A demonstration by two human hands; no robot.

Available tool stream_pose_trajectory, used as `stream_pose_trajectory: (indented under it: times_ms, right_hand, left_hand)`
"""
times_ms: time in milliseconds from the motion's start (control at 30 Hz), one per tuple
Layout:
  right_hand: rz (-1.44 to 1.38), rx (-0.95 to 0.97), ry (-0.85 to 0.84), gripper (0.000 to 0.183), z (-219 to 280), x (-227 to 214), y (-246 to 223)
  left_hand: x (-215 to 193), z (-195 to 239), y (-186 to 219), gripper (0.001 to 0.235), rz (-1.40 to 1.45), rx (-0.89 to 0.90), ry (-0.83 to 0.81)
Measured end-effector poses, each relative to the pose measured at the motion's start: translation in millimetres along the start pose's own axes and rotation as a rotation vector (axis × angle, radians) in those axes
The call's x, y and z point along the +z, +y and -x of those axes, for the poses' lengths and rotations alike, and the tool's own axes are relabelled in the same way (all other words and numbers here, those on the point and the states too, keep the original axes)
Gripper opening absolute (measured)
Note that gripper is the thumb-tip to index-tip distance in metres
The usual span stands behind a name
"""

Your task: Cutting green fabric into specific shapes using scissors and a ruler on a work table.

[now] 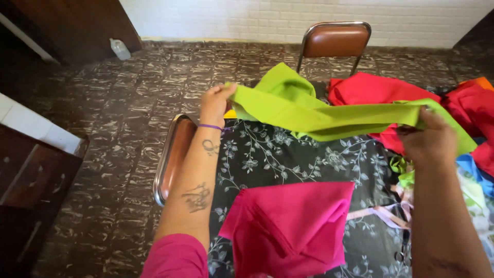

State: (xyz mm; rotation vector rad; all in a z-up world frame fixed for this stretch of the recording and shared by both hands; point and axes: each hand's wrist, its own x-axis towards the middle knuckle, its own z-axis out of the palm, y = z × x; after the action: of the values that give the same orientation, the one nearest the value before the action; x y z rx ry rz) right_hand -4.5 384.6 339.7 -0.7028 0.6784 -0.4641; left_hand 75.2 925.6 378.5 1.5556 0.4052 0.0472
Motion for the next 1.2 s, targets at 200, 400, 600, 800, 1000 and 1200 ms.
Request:
stream_pose_trajectory:
  times_ms: [200, 400, 600, 800, 1000, 1200]
  right_hand:
    - [0.300, -0.268, -0.646, 0.040, 129.1, -113.0, -51.5]
    - [0.909, -0.365, -0.379, 0.076, 68.8, -422.9, -10.1]
    - [2.694, -0.044, -0.605, 0.087, 117.3, -468.9, 32.8]
    - [1.811, -0.167, -0.183, 0.038, 192.1, -340.9, 163.5]
    - [1.284, -0.051, -0.851, 0.032, 282.1, -175.0, 272.0]
    - [0.977, 0.121, -0.907, 0.020, 307.0, -150.3, 299.7]
  left_hand:
    - [-61.8, 137.7, 9.7, 0.016, 0.061, 0.258, -0.238]
    - [-87.1, 233.2, -230.5, 0.006, 0.109, -0.033, -0.364]
    - [-120.0, 288.1, -402.4, 0.031, -0.168, -0.279, -0.394]
    - [-106.0, 305.2, -356.2, 0.031, -0.296, -0.123, -0.450]
    - [-77.3, 319.4, -332.4, 0.020, -0.210, -0.080, -0.399]
    - [-64.9, 323.7, -331.8, 0.027, -0.419, -0.007, -0.310]
